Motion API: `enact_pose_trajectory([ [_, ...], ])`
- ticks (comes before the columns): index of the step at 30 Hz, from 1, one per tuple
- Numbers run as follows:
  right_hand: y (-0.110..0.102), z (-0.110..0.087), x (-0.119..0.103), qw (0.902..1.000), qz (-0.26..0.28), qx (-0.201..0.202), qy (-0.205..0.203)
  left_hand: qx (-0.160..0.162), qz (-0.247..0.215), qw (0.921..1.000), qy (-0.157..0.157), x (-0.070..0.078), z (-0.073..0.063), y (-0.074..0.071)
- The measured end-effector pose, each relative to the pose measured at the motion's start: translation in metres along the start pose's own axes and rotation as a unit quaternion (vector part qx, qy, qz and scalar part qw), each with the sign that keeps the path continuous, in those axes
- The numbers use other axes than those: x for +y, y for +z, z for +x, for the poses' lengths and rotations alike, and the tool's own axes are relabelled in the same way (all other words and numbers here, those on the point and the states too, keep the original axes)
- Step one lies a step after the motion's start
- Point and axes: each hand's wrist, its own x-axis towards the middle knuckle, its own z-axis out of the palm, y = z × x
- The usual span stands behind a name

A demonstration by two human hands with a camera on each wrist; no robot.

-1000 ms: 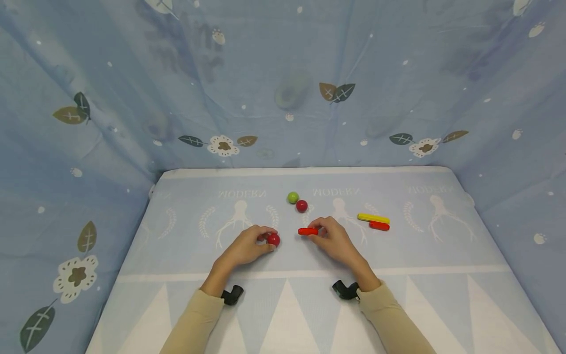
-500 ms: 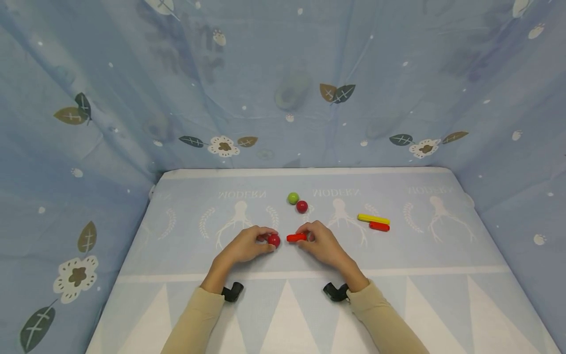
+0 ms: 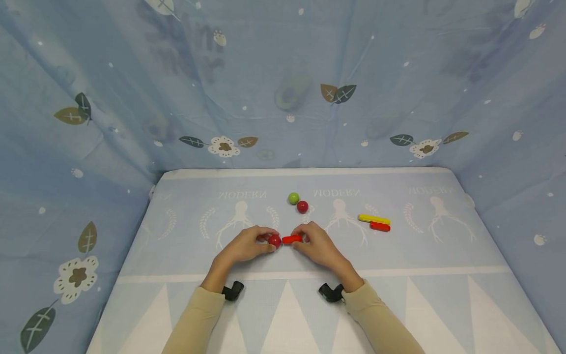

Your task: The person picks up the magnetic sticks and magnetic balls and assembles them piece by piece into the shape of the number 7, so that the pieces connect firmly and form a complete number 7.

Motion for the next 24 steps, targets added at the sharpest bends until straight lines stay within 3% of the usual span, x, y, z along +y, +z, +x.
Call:
enact_pose_trajectory([
  [24,0.0013,0.0007,-0.0031,0.9999,-0.002,-0.002,0.014,0.004,-0.020,0.9998,-0.005,0.0002,-0.0009,-0.0002],
])
